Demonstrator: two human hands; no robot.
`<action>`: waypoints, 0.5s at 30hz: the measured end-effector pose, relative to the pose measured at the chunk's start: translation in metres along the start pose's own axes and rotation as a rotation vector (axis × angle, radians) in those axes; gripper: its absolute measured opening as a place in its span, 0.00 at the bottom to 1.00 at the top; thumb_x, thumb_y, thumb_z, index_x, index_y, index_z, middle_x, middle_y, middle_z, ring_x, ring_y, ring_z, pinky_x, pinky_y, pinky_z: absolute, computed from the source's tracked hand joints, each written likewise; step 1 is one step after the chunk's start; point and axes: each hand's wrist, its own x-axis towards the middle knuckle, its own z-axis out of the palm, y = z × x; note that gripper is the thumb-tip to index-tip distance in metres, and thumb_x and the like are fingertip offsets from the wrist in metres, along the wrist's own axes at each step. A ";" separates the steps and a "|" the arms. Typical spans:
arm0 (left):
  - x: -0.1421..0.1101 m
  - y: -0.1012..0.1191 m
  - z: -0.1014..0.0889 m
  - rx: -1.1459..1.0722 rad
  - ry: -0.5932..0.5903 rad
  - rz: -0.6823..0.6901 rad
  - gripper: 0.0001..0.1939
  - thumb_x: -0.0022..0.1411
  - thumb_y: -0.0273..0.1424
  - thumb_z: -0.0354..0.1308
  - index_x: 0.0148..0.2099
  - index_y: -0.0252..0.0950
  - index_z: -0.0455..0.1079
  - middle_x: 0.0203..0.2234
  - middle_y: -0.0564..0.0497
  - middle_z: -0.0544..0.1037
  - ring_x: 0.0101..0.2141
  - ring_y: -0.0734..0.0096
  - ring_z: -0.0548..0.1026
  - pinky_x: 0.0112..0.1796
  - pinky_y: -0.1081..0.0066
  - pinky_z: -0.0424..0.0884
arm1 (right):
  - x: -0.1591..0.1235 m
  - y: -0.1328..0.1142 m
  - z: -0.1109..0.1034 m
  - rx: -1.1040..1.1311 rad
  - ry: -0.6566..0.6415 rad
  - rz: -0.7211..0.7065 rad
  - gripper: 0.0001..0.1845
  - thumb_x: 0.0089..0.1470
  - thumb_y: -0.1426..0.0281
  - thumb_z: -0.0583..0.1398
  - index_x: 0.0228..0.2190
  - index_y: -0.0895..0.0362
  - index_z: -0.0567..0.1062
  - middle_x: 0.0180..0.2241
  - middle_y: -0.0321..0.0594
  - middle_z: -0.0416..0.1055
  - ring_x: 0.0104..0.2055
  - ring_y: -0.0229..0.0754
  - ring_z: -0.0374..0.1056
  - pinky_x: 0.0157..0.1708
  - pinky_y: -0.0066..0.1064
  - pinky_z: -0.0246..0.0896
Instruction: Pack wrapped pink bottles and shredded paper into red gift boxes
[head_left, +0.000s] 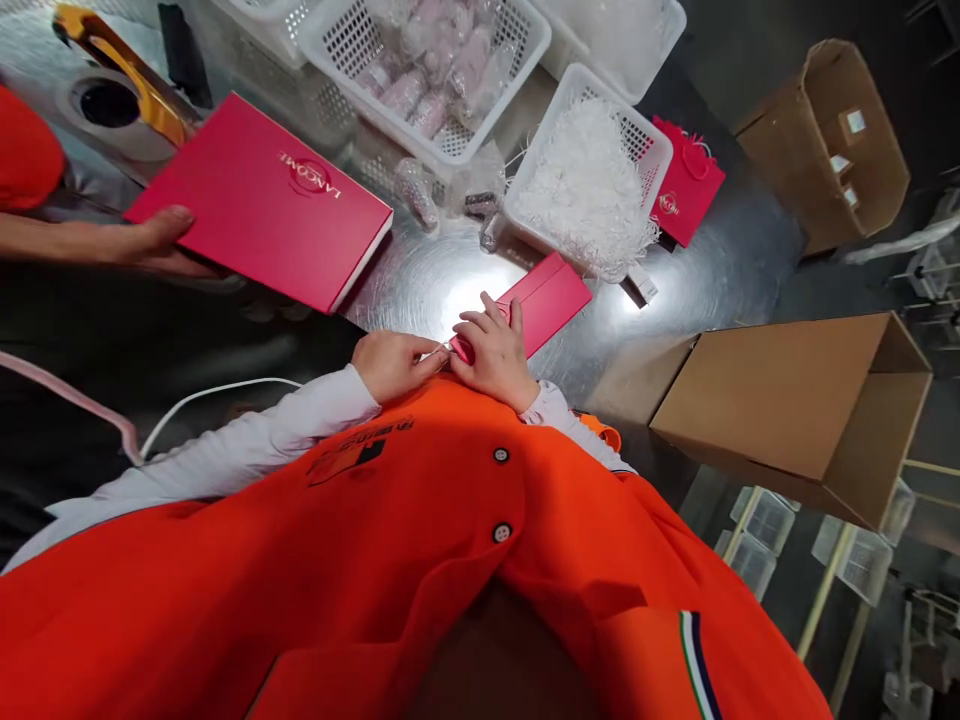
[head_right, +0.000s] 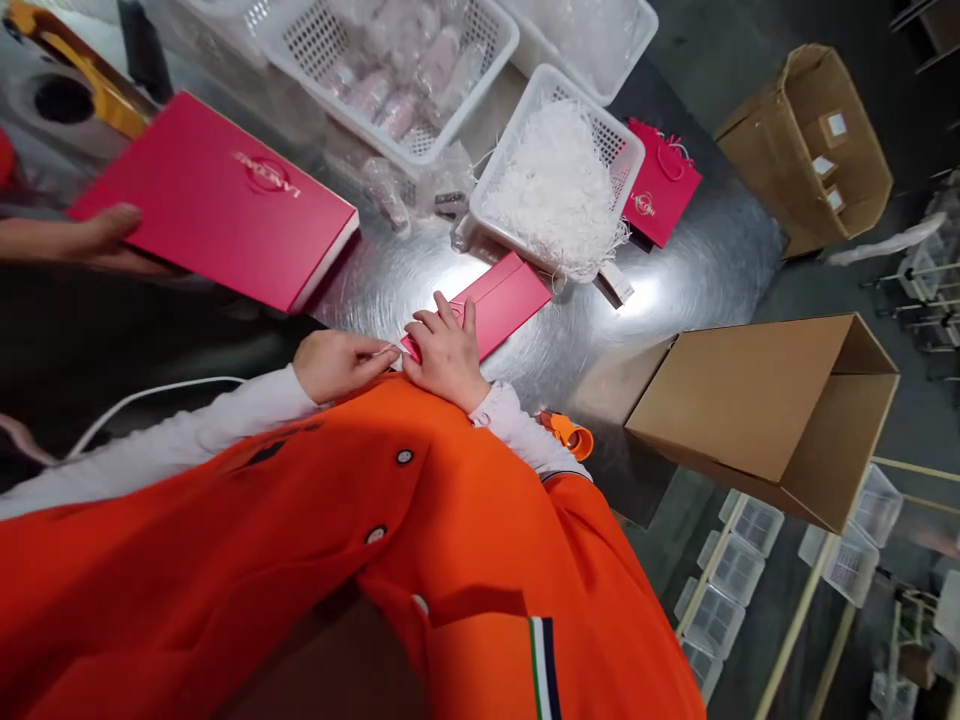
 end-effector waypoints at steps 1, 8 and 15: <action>-0.002 0.000 0.003 -0.018 0.037 -0.001 0.24 0.72 0.46 0.53 0.54 0.44 0.87 0.36 0.43 0.86 0.39 0.54 0.81 0.34 0.65 0.60 | 0.000 0.000 0.000 0.002 -0.001 0.000 0.16 0.63 0.67 0.63 0.51 0.56 0.81 0.59 0.53 0.76 0.78 0.66 0.51 0.77 0.73 0.22; -0.002 0.015 0.013 0.076 0.126 0.013 0.26 0.75 0.42 0.48 0.45 0.39 0.88 0.35 0.38 0.85 0.39 0.53 0.78 0.33 0.63 0.55 | 0.003 -0.003 -0.002 -0.029 -0.062 0.006 0.15 0.62 0.68 0.64 0.50 0.56 0.82 0.56 0.53 0.77 0.79 0.69 0.49 0.76 0.74 0.23; 0.023 -0.017 -0.024 -0.119 0.229 -0.269 0.22 0.72 0.41 0.56 0.49 0.30 0.85 0.31 0.45 0.81 0.35 0.62 0.73 0.33 0.68 0.55 | 0.003 -0.007 -0.001 -0.006 -0.073 0.015 0.15 0.64 0.69 0.63 0.51 0.55 0.82 0.57 0.51 0.77 0.79 0.64 0.50 0.78 0.72 0.23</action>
